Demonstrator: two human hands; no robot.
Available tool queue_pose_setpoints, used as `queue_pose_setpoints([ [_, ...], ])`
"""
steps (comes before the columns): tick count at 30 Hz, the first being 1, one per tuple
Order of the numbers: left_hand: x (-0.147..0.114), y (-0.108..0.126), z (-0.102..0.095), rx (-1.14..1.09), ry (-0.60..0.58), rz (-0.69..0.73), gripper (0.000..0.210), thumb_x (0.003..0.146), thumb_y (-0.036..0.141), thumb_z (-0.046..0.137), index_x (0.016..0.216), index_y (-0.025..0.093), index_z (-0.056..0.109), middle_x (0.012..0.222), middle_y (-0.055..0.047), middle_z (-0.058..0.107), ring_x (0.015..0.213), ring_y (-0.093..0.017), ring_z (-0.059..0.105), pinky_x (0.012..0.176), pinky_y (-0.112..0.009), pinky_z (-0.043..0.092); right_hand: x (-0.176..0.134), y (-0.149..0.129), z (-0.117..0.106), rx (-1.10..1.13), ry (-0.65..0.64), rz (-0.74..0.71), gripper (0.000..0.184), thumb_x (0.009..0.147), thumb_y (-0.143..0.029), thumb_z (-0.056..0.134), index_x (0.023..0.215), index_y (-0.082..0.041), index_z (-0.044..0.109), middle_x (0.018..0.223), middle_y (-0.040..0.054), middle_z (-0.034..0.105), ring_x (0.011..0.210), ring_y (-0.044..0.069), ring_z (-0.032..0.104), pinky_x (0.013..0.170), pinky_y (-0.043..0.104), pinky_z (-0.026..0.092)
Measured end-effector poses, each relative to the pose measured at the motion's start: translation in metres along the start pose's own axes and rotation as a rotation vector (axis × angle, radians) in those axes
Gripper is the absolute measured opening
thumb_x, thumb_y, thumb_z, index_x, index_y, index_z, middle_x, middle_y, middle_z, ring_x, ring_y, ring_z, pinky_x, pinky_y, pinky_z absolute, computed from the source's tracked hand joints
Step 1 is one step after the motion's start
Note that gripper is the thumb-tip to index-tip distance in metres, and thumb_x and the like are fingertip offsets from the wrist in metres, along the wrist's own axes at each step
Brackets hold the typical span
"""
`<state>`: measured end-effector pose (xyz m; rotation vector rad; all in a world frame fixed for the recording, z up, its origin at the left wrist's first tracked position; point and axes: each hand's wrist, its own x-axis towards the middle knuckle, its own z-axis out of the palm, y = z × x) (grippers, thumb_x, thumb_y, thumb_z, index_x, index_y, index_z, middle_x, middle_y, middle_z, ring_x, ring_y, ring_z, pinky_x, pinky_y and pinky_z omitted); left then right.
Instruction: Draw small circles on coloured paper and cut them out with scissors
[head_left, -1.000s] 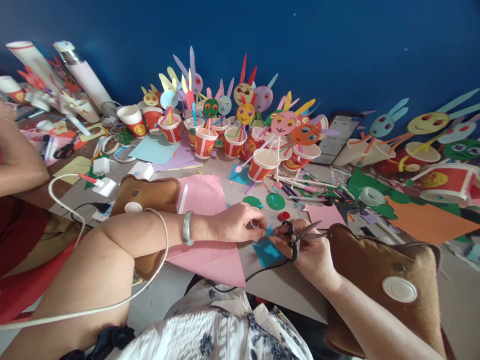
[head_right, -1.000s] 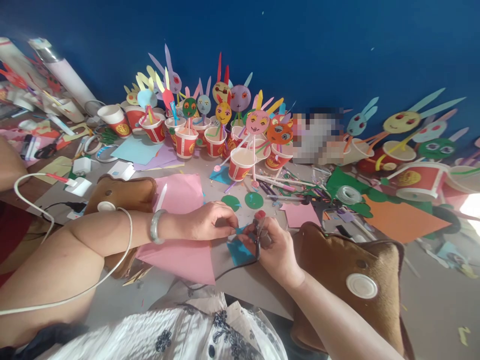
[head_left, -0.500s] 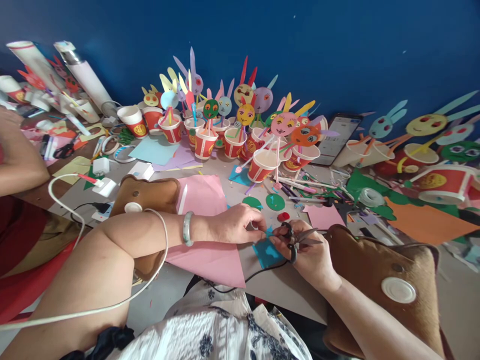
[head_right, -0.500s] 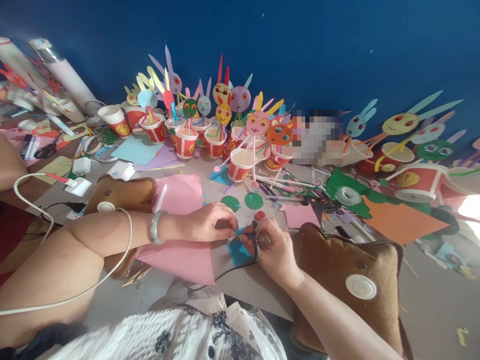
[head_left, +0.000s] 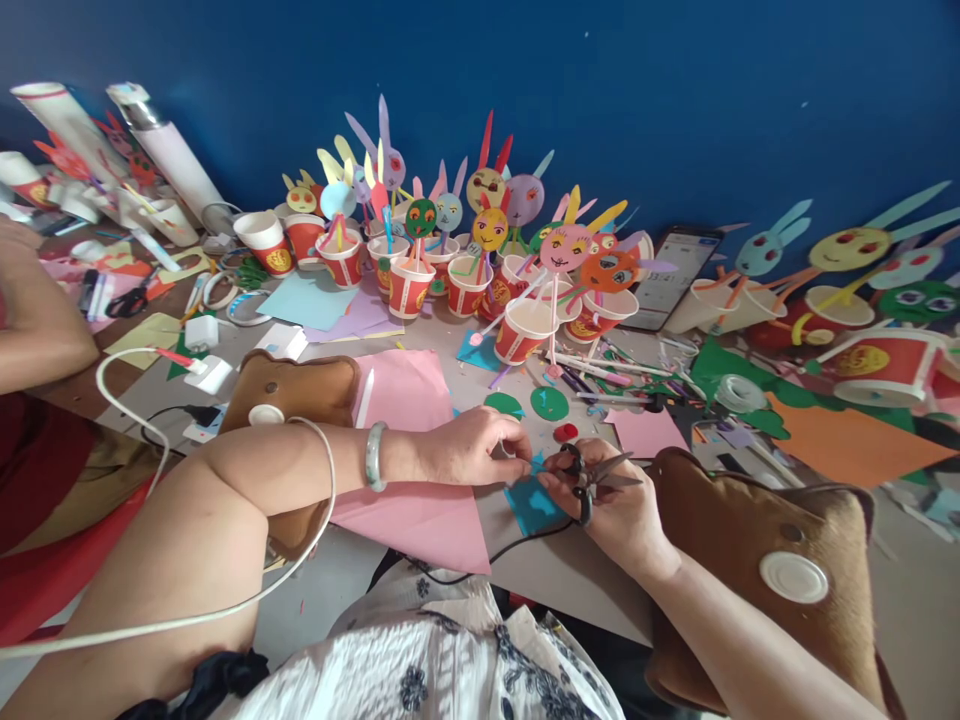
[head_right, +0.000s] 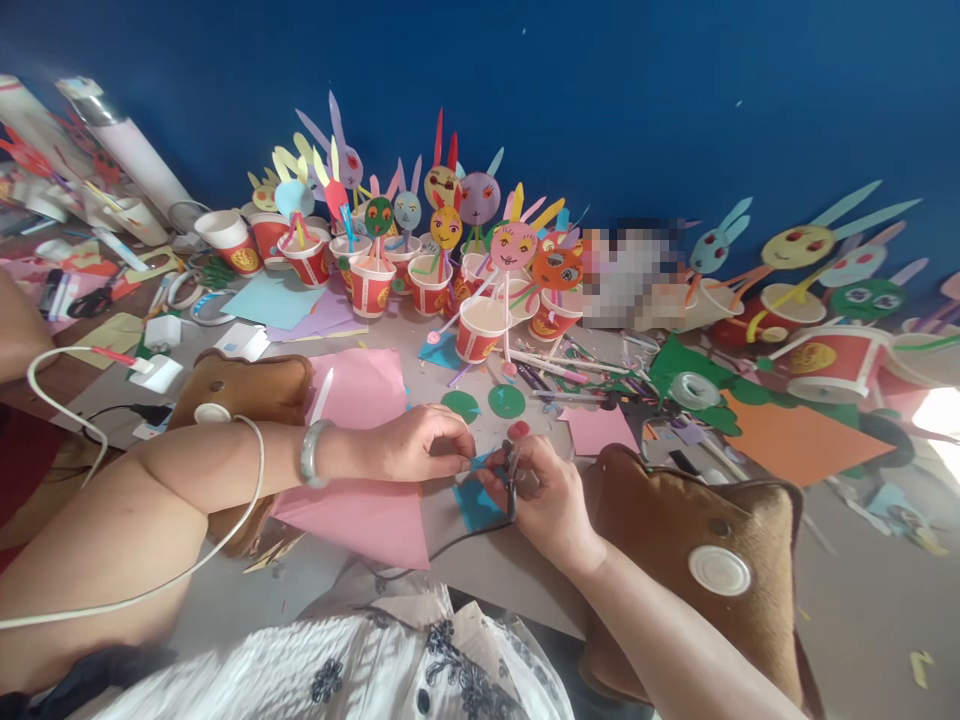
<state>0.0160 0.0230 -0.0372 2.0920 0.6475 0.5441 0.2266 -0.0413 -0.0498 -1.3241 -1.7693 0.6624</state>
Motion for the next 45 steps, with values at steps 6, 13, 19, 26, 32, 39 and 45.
queue_pose_setpoints([
  [6,0.000,0.003,-0.003,-0.047,-0.009,0.027,0.004,0.081,0.016,0.067,0.078,0.013,0.067,0.078,-0.005,0.067,0.073,-0.013,0.058,0.070,-0.024,0.045,-0.002,0.003,0.001,0.012,0.008,0.019,0.024,0.077,-0.037,0.076,0.074,-0.024,0.056,0.078,0.0047,0.071,0.070,0.022,0.070,0.059,0.032,0.057],
  [13,0.007,0.001,-0.016,-0.349,0.179,-0.180,0.013,0.079,0.025,0.072,0.076,0.013,0.068,0.075,-0.003,0.068,0.073,-0.012,0.059,0.071,-0.025,0.046,-0.006,0.004,-0.001,0.072,0.050,0.092,0.027,0.077,-0.043,0.075,0.085,-0.025,0.057,0.074,0.0027,0.071,0.068,0.023,0.069,0.066,0.037,0.057],
  [19,0.008,0.010,-0.023,-0.609,0.336,-0.237,0.022,0.075,0.033,0.075,0.076,0.014,0.066,0.070,0.002,0.063,0.067,-0.008,0.055,0.068,-0.024,0.046,-0.002,-0.006,-0.005,0.183,-0.090,0.126,0.037,0.079,-0.055,0.072,0.092,-0.023,0.058,0.083,0.0068,0.075,0.072,0.023,0.071,0.063,0.033,0.057],
  [26,0.004,0.018,-0.020,-0.696,0.381,-0.179,0.017,0.077,0.030,0.074,0.076,0.015,0.066,0.069,0.002,0.063,0.067,-0.008,0.056,0.066,-0.023,0.046,0.003,-0.012,-0.004,0.196,-0.232,0.159,0.044,0.081,-0.064,0.065,0.084,-0.020,0.058,0.075,0.0062,0.072,0.065,0.019,0.067,0.055,0.027,0.052],
  [32,0.003,0.023,-0.018,-0.840,0.331,-0.180,0.020,0.076,0.029,0.076,0.076,0.014,0.063,0.069,0.001,0.068,0.064,-0.009,0.062,0.065,-0.024,0.051,0.004,-0.014,-0.002,0.239,-0.307,0.207,0.050,0.077,-0.068,0.067,0.082,-0.020,0.054,0.074,0.0053,0.070,0.064,0.018,0.066,0.055,0.026,0.052],
  [39,0.002,0.027,-0.015,-0.997,0.292,-0.278,0.023,0.073,0.025,0.078,0.077,0.013,0.059,0.068,-0.001,0.070,0.063,-0.010,0.067,0.068,-0.026,0.054,0.003,-0.012,-0.001,0.198,-0.354,0.226,0.055,0.076,-0.074,0.062,0.082,-0.020,0.050,0.076,0.0074,0.070,0.065,0.019,0.064,0.058,0.029,0.051],
  [45,0.002,0.025,-0.012,-1.048,0.269,-0.319,0.022,0.073,0.020,0.077,0.078,0.013,0.057,0.071,-0.002,0.072,0.063,-0.012,0.069,0.069,-0.027,0.054,0.002,-0.013,0.000,0.214,-0.369,0.264,0.061,0.073,-0.079,0.061,0.085,-0.020,0.050,0.076,0.0075,0.069,0.068,0.020,0.064,0.059,0.030,0.050],
])
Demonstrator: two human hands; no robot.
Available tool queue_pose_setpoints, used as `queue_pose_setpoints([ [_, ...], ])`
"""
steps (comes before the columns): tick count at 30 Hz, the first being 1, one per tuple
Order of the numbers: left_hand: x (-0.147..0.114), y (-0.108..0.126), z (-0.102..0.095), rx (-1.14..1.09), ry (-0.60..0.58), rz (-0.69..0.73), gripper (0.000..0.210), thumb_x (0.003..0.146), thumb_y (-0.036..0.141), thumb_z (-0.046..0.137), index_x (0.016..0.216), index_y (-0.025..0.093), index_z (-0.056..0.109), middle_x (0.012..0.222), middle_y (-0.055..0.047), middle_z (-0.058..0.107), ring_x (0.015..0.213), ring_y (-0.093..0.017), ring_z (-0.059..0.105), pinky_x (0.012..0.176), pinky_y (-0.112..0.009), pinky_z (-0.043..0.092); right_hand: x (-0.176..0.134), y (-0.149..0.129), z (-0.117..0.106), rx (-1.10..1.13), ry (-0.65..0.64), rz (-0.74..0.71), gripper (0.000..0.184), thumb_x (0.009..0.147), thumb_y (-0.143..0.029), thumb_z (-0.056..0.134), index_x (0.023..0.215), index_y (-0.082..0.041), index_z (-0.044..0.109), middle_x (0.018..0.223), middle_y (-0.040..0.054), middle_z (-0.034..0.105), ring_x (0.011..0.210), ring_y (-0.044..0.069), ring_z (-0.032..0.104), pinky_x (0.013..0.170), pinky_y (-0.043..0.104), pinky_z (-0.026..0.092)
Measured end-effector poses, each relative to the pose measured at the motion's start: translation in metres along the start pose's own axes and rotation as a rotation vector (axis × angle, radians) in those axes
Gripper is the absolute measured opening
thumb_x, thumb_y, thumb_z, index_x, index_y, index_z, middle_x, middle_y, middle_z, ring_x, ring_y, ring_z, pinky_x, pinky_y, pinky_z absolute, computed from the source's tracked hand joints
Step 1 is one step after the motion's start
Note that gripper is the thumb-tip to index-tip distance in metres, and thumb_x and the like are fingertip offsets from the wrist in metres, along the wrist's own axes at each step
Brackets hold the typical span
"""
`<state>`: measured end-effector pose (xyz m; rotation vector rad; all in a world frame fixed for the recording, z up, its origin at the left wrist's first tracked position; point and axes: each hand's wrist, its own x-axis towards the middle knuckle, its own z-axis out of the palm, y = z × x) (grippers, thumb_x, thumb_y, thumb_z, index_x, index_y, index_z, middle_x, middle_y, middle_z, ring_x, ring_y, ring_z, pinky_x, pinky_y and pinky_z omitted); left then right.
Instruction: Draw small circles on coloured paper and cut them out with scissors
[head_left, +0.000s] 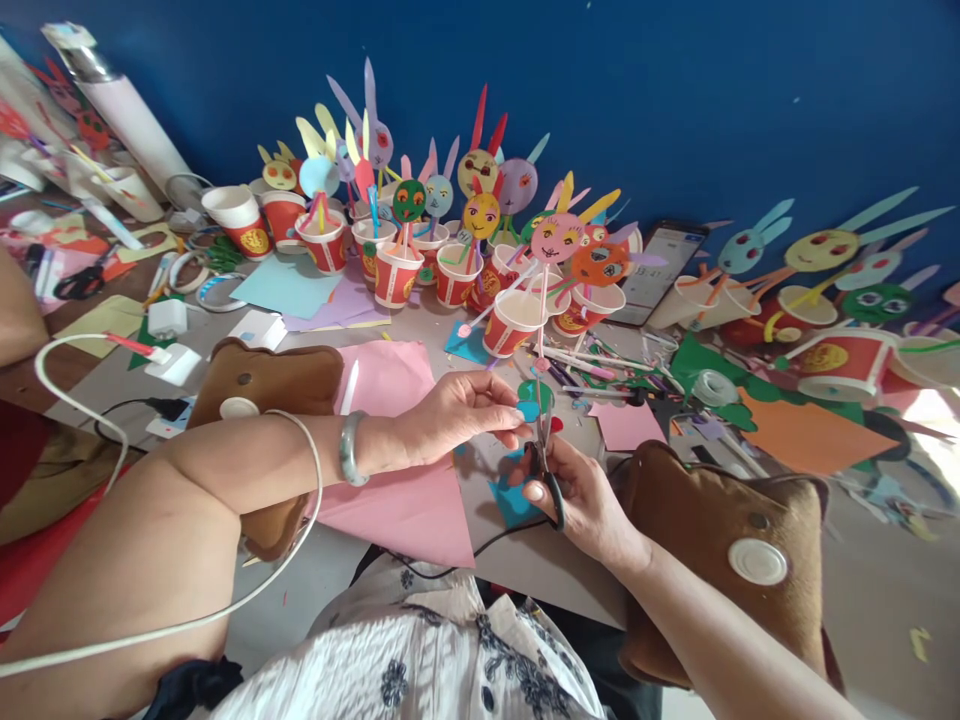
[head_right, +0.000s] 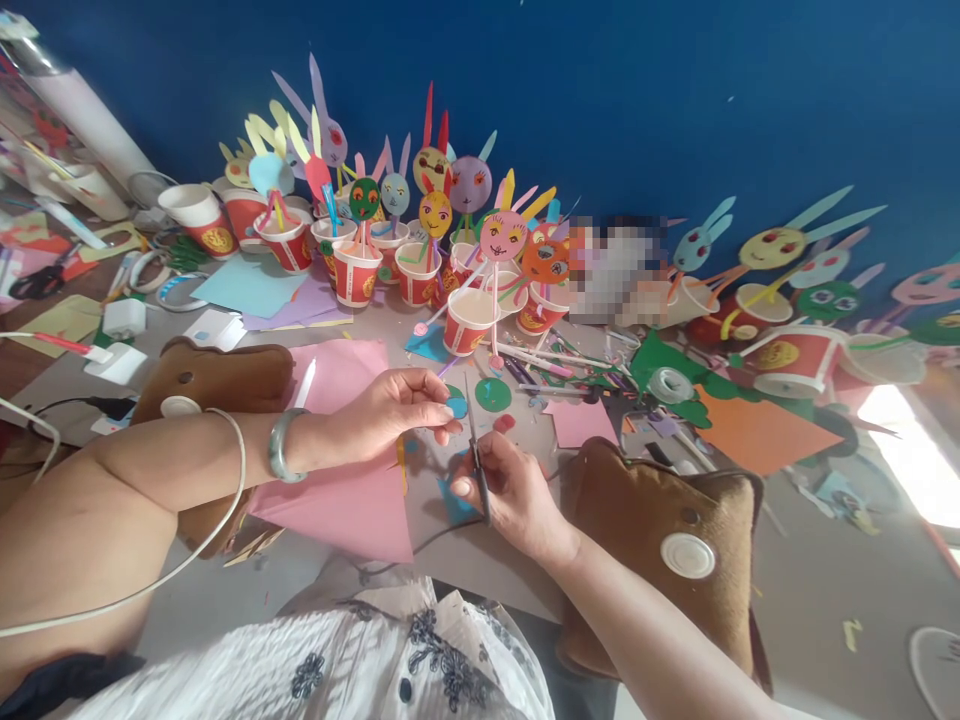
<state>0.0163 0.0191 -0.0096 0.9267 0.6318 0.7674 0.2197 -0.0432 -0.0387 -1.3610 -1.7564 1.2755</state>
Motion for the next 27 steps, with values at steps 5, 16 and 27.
queue_pose_setpoints([
  [5,0.0005,-0.0012,-0.0006,-0.013,-0.010,-0.027,0.023,0.074,0.019,0.077,0.080,0.014,0.055,0.073,-0.003,0.073,0.063,-0.012,0.069,0.071,-0.028,0.053,0.0008,0.0014,0.0018,0.001,-0.018,0.005,0.064,0.070,-0.081,0.060,0.086,-0.020,0.051,0.076,0.0081,0.070,0.068,0.020,0.064,0.058,0.030,0.049],
  [16,-0.0003,-0.0015,0.0001,-0.006,-0.037,-0.057,0.017,0.081,0.014,0.068,0.080,0.015,0.051,0.073,-0.004,0.074,0.066,-0.013,0.070,0.070,-0.028,0.052,0.0014,0.0040,0.0038,-0.012,-0.017,-0.002,0.068,0.070,-0.083,0.058,0.091,-0.018,0.056,0.073,0.0061,0.069,0.064,0.019,0.062,0.057,0.029,0.047],
  [27,-0.0001,-0.0045,-0.0003,0.014,-0.055,-0.057,0.015,0.083,0.014,0.066,0.080,0.014,0.052,0.072,-0.004,0.072,0.065,-0.012,0.069,0.070,-0.029,0.052,0.0020,0.0065,0.0031,-0.042,0.014,0.001,0.062,0.071,-0.079,0.062,0.083,-0.018,0.060,0.070,0.0049,0.069,0.062,0.019,0.062,0.057,0.029,0.049],
])
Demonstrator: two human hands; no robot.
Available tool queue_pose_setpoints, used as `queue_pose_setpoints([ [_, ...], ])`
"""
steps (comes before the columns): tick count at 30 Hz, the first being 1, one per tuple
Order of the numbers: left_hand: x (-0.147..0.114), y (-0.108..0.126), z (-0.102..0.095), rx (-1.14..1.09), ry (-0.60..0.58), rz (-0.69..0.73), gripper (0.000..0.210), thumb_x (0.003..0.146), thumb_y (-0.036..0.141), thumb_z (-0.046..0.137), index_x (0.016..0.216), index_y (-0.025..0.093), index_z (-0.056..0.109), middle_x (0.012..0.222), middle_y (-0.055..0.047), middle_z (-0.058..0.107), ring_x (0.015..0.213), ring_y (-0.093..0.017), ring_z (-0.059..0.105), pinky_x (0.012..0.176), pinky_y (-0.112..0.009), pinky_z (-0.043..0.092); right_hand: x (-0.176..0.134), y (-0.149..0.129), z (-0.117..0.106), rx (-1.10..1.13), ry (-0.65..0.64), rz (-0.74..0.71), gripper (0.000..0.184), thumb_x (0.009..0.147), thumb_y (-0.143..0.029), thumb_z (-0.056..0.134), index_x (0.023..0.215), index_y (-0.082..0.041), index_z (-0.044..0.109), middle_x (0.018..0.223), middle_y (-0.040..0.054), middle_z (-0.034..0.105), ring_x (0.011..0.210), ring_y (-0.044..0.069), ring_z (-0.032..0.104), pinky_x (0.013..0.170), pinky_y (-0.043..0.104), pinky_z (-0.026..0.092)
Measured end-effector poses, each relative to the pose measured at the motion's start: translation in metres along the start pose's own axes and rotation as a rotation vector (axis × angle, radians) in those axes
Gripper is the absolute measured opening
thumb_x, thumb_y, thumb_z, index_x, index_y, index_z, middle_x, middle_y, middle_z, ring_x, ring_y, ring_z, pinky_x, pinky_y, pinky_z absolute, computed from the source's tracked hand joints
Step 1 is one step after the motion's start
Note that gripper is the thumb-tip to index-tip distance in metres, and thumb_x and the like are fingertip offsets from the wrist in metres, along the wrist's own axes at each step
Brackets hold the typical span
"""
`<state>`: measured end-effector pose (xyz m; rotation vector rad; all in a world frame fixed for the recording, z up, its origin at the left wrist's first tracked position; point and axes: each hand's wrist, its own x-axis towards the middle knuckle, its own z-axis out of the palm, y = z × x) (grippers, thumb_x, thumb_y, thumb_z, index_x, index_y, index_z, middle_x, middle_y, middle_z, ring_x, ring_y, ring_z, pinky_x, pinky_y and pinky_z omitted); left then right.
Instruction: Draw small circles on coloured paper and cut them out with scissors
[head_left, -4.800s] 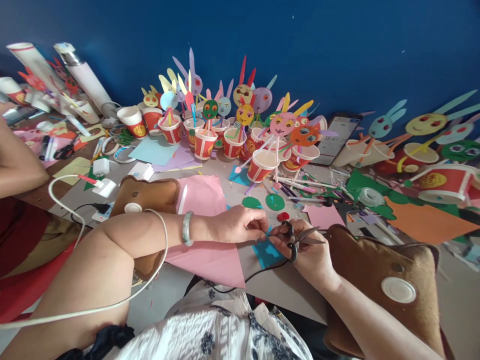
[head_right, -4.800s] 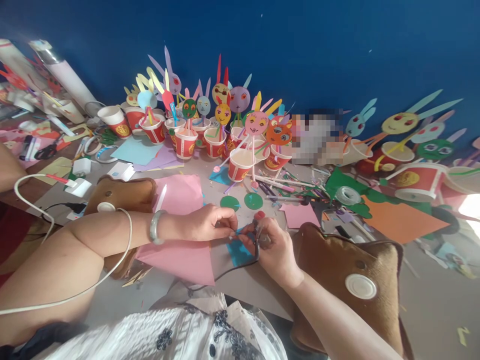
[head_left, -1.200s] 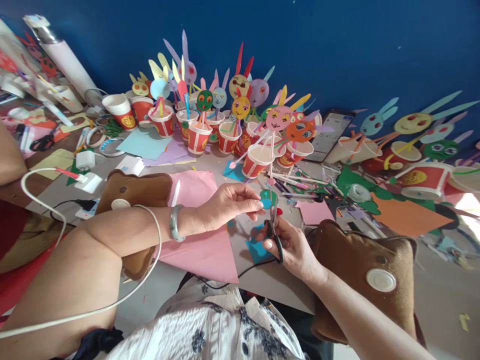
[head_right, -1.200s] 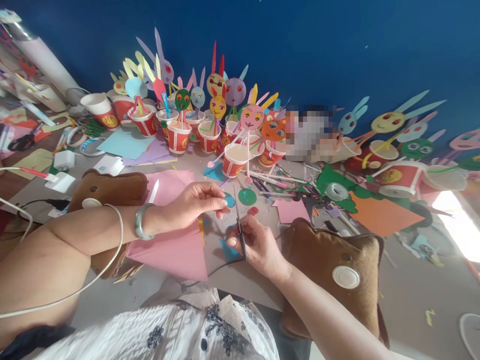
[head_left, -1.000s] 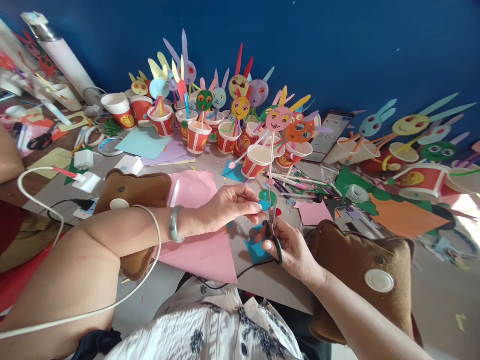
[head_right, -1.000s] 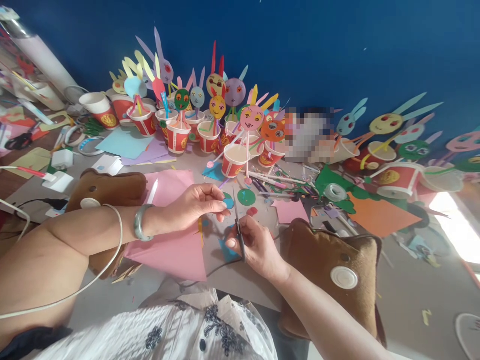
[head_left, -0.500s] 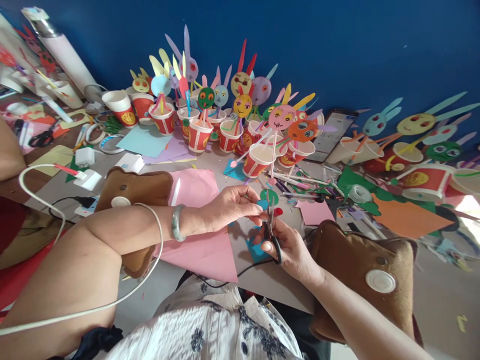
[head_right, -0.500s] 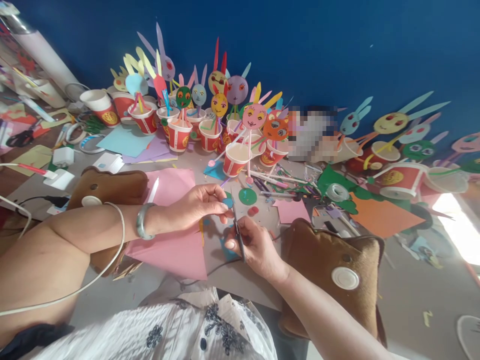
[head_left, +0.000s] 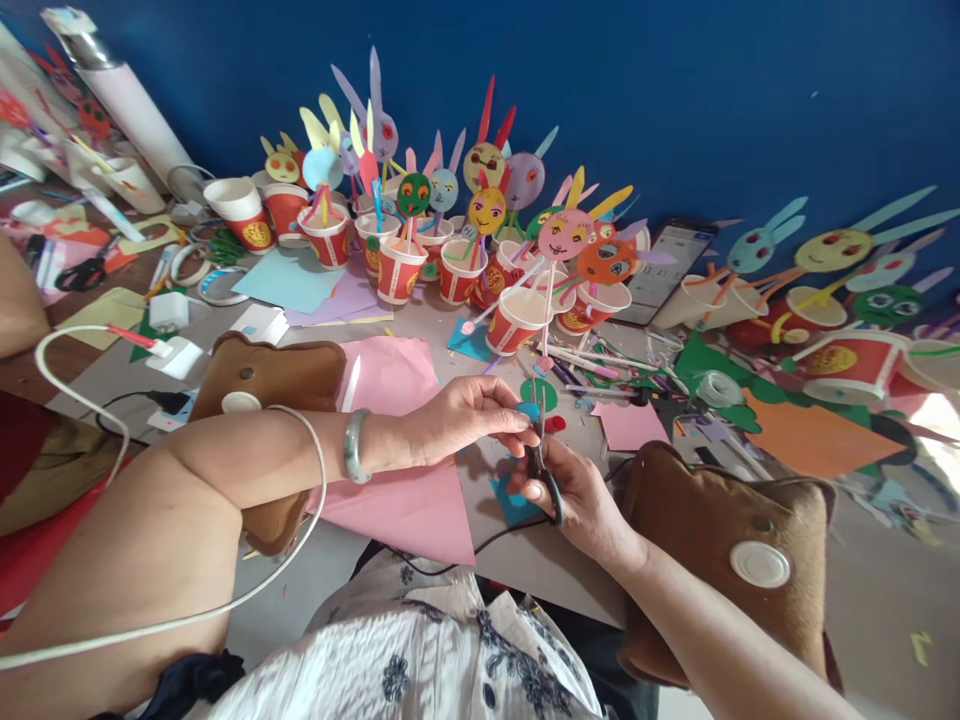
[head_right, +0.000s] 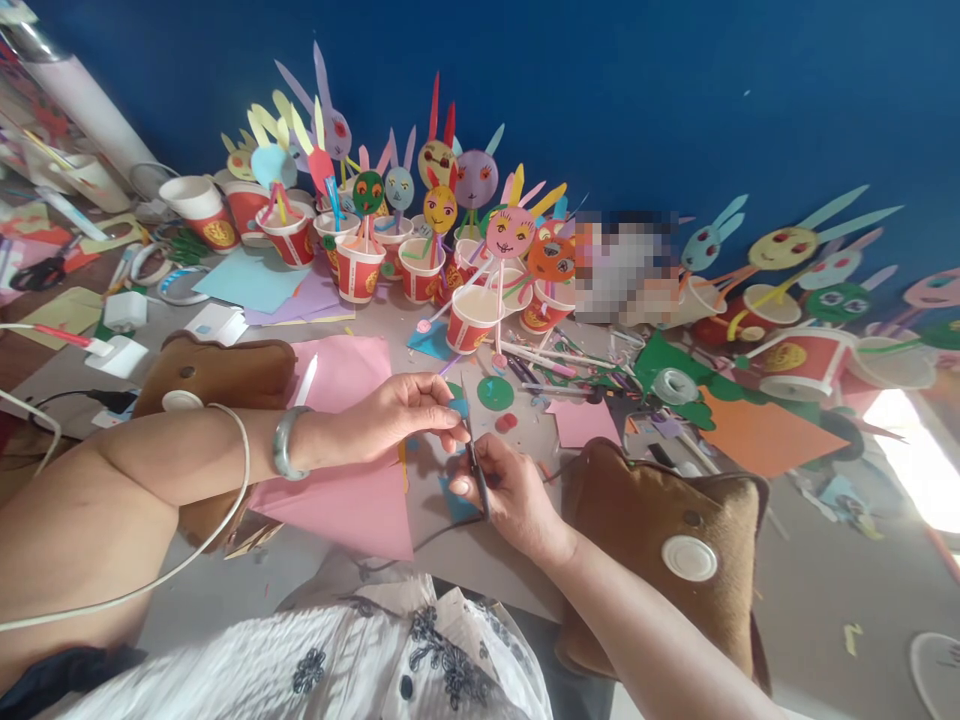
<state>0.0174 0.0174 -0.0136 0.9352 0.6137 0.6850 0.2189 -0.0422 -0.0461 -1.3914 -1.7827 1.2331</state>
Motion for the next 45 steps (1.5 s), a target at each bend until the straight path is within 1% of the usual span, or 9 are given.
queue_pose_setpoints([
  [9,0.000,-0.001,0.000,0.014,-0.014,-0.015,0.025,0.080,0.023,0.073,0.081,0.015,0.050,0.075,-0.004,0.072,0.067,-0.013,0.069,0.073,-0.031,0.052,0.000,0.002,0.000,-0.018,0.011,0.005,0.063,0.070,-0.080,0.061,0.082,-0.018,0.060,0.067,0.0037,0.067,0.061,0.018,0.061,0.056,0.028,0.048],
  [16,0.000,0.000,0.000,0.017,-0.022,-0.016,0.025,0.080,0.024,0.074,0.081,0.014,0.050,0.076,-0.004,0.072,0.068,-0.013,0.069,0.072,-0.031,0.052,-0.001,-0.002,0.000,-0.013,0.010,0.013,0.062,0.071,-0.080,0.060,0.078,-0.018,0.058,0.065,0.0031,0.067,0.058,0.017,0.059,0.055,0.028,0.047],
  [21,-0.001,0.001,0.000,0.027,-0.025,-0.019,0.024,0.080,0.022,0.073,0.081,0.015,0.050,0.075,-0.005,0.072,0.068,-0.014,0.069,0.074,-0.032,0.052,-0.001,-0.005,-0.001,-0.036,-0.003,0.016,0.063,0.072,-0.082,0.057,0.076,-0.019,0.055,0.063,0.0026,0.066,0.057,0.017,0.058,0.054,0.028,0.044],
  [26,-0.003,0.004,0.001,0.037,-0.018,-0.031,0.025,0.080,0.023,0.073,0.081,0.015,0.050,0.078,-0.005,0.072,0.068,-0.013,0.068,0.075,-0.033,0.052,0.000,-0.005,-0.003,-0.078,0.006,0.028,0.058,0.074,-0.077,0.062,0.072,-0.019,0.053,0.058,0.0008,0.062,0.053,0.014,0.052,0.050,0.027,0.037],
  [30,-0.003,0.005,0.001,0.047,-0.012,-0.030,0.024,0.080,0.023,0.073,0.081,0.015,0.050,0.078,-0.005,0.073,0.068,-0.013,0.068,0.074,-0.033,0.052,-0.001,-0.006,-0.003,-0.042,0.000,0.033,0.056,0.073,-0.074,0.064,0.070,-0.020,0.051,0.055,-0.0003,0.060,0.051,0.014,0.050,0.049,0.026,0.035],
  [36,-0.004,0.007,0.001,0.047,-0.028,-0.012,0.024,0.080,0.025,0.073,0.080,0.014,0.052,0.078,-0.005,0.072,0.069,-0.012,0.067,0.074,-0.032,0.052,-0.001,-0.008,-0.004,0.040,-0.007,0.055,0.056,0.071,-0.073,0.068,0.068,-0.020,0.050,0.055,-0.0005,0.059,0.051,0.013,0.047,0.049,0.026,0.035],
  [45,-0.004,0.009,0.001,0.064,-0.010,0.001,0.023,0.080,0.024,0.072,0.079,0.015,0.051,0.079,-0.004,0.072,0.069,-0.012,0.068,0.074,-0.031,0.053,-0.001,-0.010,-0.004,0.038,-0.008,0.042,0.059,0.069,-0.078,0.065,0.068,-0.020,0.051,0.053,-0.0008,0.059,0.049,0.012,0.047,0.048,0.026,0.035],
])
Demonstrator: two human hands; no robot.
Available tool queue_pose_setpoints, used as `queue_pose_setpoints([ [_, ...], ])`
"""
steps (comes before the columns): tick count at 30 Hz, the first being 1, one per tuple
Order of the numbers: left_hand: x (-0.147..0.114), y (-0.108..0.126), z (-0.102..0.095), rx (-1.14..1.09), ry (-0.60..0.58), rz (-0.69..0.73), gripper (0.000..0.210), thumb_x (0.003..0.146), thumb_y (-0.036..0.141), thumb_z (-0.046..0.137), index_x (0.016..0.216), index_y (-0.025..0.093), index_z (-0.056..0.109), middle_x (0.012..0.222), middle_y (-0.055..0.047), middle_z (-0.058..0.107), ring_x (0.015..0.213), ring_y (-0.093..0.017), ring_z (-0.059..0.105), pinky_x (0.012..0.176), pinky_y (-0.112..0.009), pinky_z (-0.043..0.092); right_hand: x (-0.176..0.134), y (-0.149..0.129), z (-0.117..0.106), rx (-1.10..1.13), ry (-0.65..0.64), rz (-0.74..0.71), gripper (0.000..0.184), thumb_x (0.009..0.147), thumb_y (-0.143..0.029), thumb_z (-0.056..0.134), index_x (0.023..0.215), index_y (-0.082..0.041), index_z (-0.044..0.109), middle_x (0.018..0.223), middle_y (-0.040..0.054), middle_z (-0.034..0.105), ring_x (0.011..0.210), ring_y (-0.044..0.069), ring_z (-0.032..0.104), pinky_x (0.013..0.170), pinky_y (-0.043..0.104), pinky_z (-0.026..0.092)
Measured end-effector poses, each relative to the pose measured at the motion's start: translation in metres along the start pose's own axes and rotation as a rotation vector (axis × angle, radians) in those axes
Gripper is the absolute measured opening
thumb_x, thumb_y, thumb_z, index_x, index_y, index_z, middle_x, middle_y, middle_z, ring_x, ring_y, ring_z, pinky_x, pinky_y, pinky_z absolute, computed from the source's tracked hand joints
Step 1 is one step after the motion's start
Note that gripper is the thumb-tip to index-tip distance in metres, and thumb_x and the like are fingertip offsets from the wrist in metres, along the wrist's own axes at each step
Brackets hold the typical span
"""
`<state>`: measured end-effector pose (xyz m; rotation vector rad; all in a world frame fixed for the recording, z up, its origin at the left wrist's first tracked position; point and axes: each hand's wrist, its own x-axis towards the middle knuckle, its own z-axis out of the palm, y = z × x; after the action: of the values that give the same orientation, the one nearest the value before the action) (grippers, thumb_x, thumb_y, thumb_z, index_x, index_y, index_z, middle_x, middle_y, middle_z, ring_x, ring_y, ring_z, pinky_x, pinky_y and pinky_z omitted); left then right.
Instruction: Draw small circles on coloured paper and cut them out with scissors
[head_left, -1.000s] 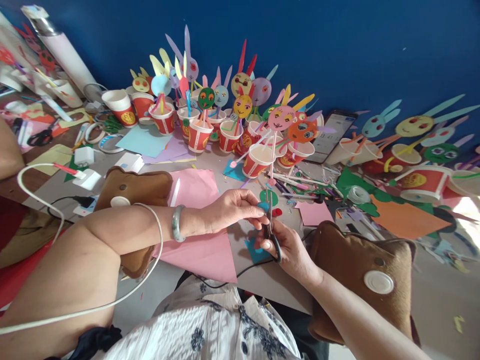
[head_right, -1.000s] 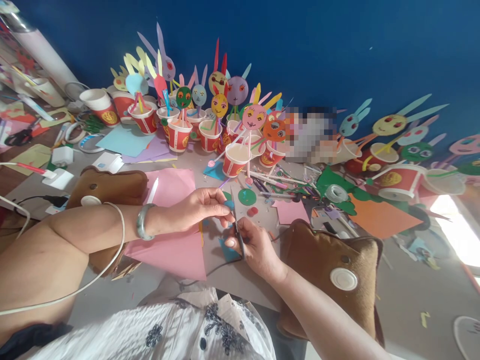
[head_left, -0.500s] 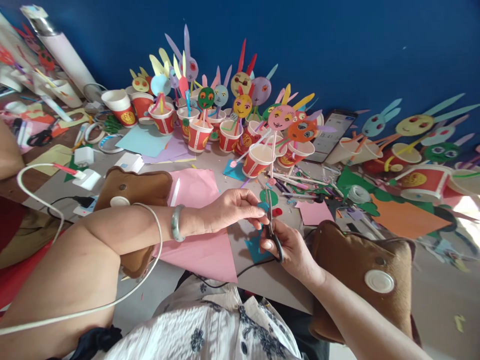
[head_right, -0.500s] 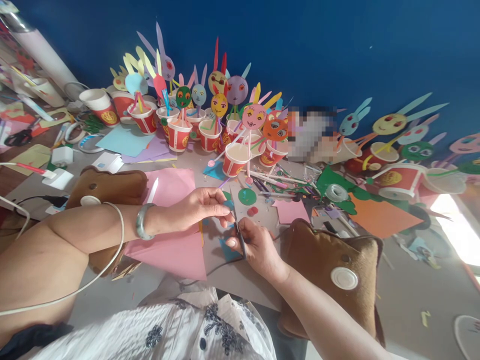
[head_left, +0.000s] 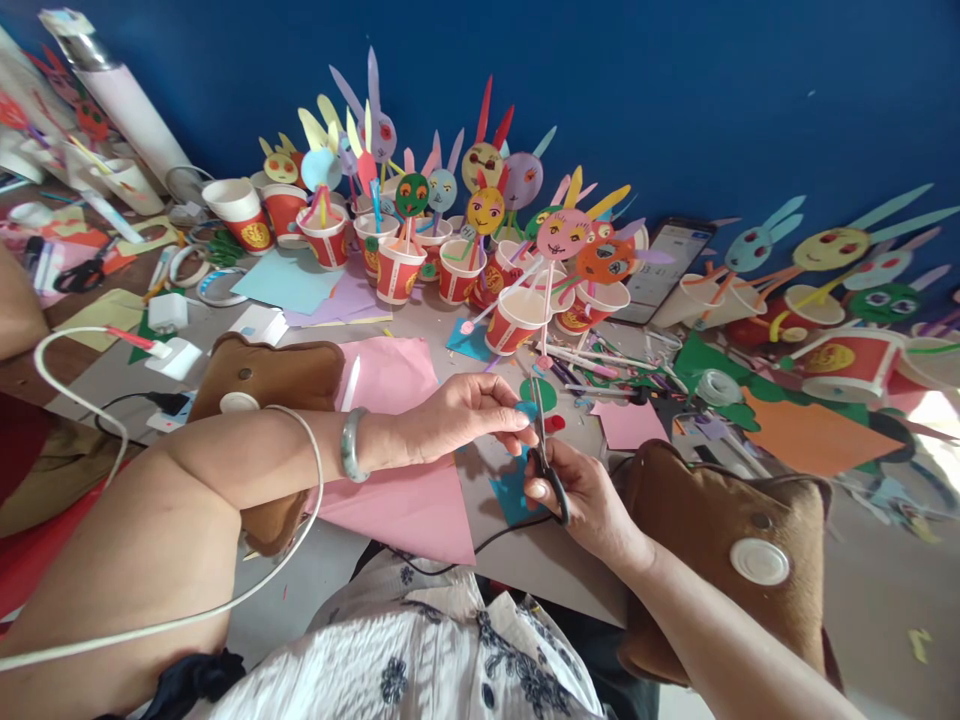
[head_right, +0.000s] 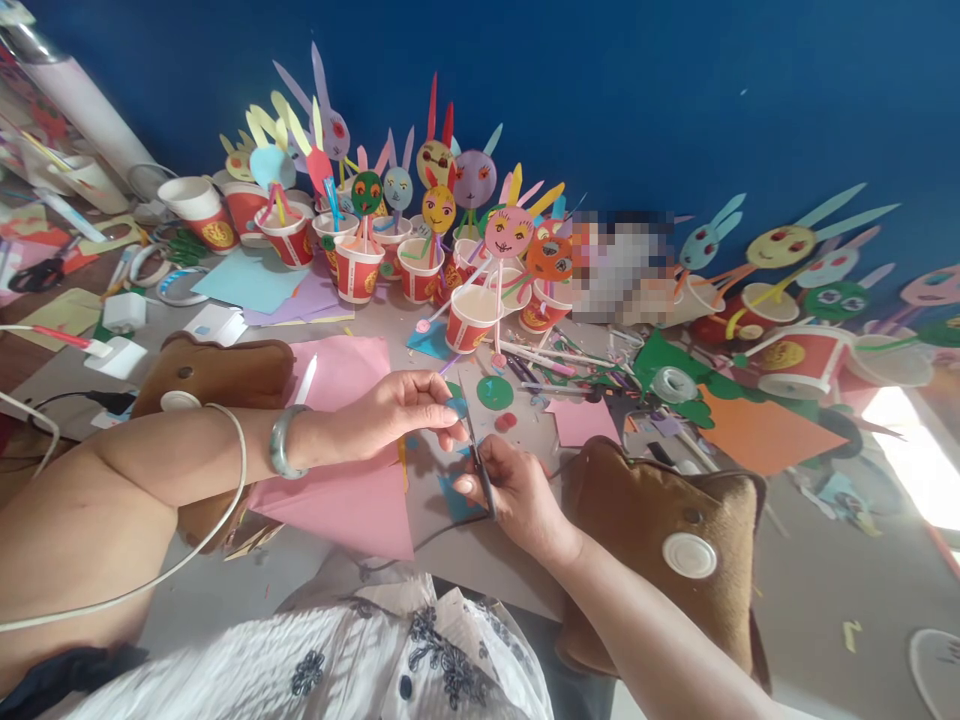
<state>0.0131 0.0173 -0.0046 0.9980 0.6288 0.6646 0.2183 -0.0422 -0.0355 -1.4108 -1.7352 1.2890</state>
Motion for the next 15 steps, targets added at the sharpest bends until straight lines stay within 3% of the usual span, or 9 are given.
queue_pose_setpoints([
  [15,-0.0002,0.0025,-0.0001,0.039,0.009,0.017,0.020,0.081,0.023,0.069,0.079,0.015,0.051,0.079,-0.005,0.072,0.067,-0.011,0.067,0.072,-0.029,0.053,-0.0016,0.0032,-0.0010,0.018,0.002,0.022,0.055,0.069,-0.071,0.072,0.068,-0.020,0.050,0.052,-0.0024,0.056,0.048,0.012,0.047,0.047,0.025,0.035],
])
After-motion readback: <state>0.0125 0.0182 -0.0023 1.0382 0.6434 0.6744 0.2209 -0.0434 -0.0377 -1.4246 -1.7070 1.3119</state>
